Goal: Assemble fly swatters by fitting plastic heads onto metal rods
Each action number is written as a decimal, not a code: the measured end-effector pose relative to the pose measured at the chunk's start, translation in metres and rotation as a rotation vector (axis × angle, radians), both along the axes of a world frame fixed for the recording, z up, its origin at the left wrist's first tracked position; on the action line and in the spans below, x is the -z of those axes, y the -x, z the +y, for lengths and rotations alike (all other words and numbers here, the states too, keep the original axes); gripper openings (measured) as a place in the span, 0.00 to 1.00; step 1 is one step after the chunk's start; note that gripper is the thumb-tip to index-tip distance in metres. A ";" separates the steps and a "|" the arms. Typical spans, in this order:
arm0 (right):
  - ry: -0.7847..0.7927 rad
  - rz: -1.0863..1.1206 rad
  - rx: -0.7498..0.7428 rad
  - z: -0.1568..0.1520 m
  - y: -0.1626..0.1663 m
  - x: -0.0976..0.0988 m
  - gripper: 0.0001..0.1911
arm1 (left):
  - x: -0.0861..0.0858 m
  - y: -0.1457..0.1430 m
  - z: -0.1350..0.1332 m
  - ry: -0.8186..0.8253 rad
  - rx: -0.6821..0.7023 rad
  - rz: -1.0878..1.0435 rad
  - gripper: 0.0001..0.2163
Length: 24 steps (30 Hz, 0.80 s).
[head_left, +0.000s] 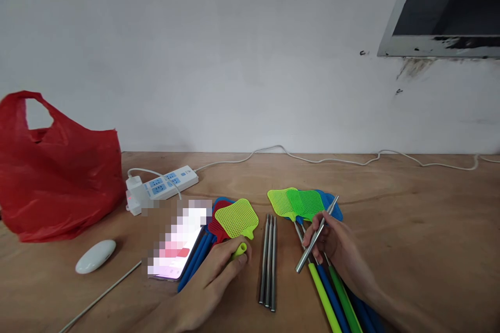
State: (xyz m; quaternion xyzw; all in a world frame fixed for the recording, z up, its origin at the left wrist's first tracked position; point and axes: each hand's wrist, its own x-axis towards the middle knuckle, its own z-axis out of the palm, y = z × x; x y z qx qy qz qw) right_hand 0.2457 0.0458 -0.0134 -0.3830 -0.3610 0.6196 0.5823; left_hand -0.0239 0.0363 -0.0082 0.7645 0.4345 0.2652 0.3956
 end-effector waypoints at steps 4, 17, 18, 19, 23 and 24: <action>-0.008 -0.011 0.009 0.000 0.000 0.001 0.22 | -0.005 -0.003 0.000 -0.189 0.098 -0.024 0.14; 0.008 -0.043 0.044 0.000 0.003 -0.001 0.25 | 0.014 0.001 0.006 -0.351 0.019 0.174 0.21; 0.003 -0.051 0.059 0.000 0.003 -0.002 0.25 | 0.014 0.001 0.006 -0.360 0.029 0.177 0.21; -0.004 -0.062 0.082 0.000 0.003 -0.002 0.26 | 0.014 0.001 0.006 -0.370 0.038 0.179 0.21; 0.044 -0.117 0.190 -0.003 0.002 -0.004 0.26 | 0.013 0.001 0.005 -0.441 0.070 0.163 0.20; 0.063 -0.118 0.200 -0.004 0.001 -0.004 0.26 | 0.012 0.002 0.005 -0.461 0.078 0.153 0.20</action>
